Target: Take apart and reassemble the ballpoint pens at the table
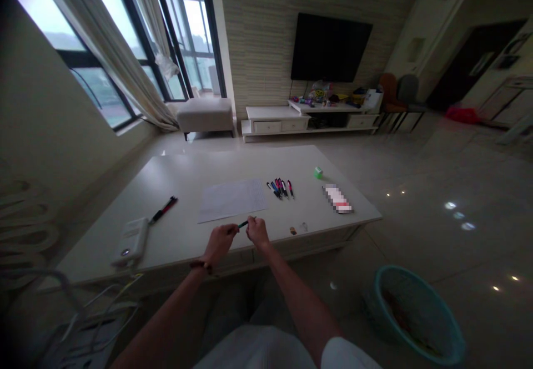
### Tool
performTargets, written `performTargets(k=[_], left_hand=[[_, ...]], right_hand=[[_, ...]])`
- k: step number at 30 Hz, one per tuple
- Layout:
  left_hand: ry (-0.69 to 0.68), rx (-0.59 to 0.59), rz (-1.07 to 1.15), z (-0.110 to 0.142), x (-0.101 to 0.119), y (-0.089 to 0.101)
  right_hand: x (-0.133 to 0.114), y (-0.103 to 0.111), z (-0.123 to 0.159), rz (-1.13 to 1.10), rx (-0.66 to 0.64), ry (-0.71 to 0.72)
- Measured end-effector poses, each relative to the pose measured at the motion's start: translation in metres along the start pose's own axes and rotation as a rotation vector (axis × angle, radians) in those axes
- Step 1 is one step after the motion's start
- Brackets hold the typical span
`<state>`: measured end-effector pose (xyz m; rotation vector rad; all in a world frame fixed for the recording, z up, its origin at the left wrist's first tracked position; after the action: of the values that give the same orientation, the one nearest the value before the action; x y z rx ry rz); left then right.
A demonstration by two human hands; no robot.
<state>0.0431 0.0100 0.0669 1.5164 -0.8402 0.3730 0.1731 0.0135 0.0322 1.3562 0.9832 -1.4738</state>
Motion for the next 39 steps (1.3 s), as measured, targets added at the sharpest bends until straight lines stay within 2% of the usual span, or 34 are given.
performTargets(k=[2,4,10,12,14,16,18,20,22,25,27,29,32,35,39], left_hand=[[0.132,-0.149,0.18,-0.006,-0.009,-0.005],[0.138,-0.207,0.232,-0.01,-0.011,-0.007],[-0.231,0.086,-0.18,-0.003,0.014,-0.001],[-0.243,0.115,-0.244,0.002,0.019,-0.004],[-0.165,0.124,-0.205,0.002,0.016,-0.004],[-0.026,0.043,-0.053,-0.002,0.006,-0.006],[0.104,-0.135,0.156,-0.008,-0.004,-0.011],[0.139,-0.247,0.279,-0.014,-0.009,-0.011],[0.069,-0.188,0.218,-0.021,-0.01,-0.002],[-0.109,0.019,-0.082,-0.027,-0.005,0.011],[-0.203,0.097,-0.255,-0.026,-0.003,0.012],[-0.257,0.123,-0.354,-0.026,-0.006,0.006],[-0.254,0.148,-0.392,-0.026,-0.019,-0.005],[-0.214,0.188,-0.385,-0.026,-0.034,-0.015],[-0.183,0.201,-0.378,-0.023,-0.047,-0.022]], right_hand=[[0.001,0.001,-0.001,0.018,-0.012,-0.011],[0.004,0.001,-0.003,0.022,-0.015,-0.004],[0.012,0.007,-0.008,0.011,0.149,0.009],[0.013,0.007,-0.009,0.03,0.168,0.005],[0.012,0.006,-0.009,0.041,0.144,-0.005],[0.007,0.007,-0.008,0.07,0.107,0.012],[-0.002,0.008,-0.007,0.118,0.062,0.092],[-0.012,0.009,-0.008,0.132,-0.011,0.161],[-0.016,0.01,-0.011,0.101,-0.115,0.139],[-0.014,0.009,-0.019,0.086,-0.287,0.032],[-0.01,0.008,-0.025,0.13,-0.353,0.0],[-0.007,0.007,-0.031,0.17,-0.371,0.008],[-0.002,0.003,-0.04,0.191,-0.374,0.03],[0.006,-0.002,-0.046,0.236,-0.391,-0.011],[0.009,-0.003,-0.052,0.218,-0.374,0.028]])
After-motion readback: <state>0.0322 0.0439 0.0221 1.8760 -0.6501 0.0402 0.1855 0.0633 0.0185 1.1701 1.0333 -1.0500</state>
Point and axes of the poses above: each hand's wrist, its own z-axis away from the middle knuckle, its own y-axis out of the back of the hand, x = y × z, the point moved 5 cm from there along -z, towards the middle knuckle, and after that the axes turned 7 degrees about x, right-handed, at the moved point
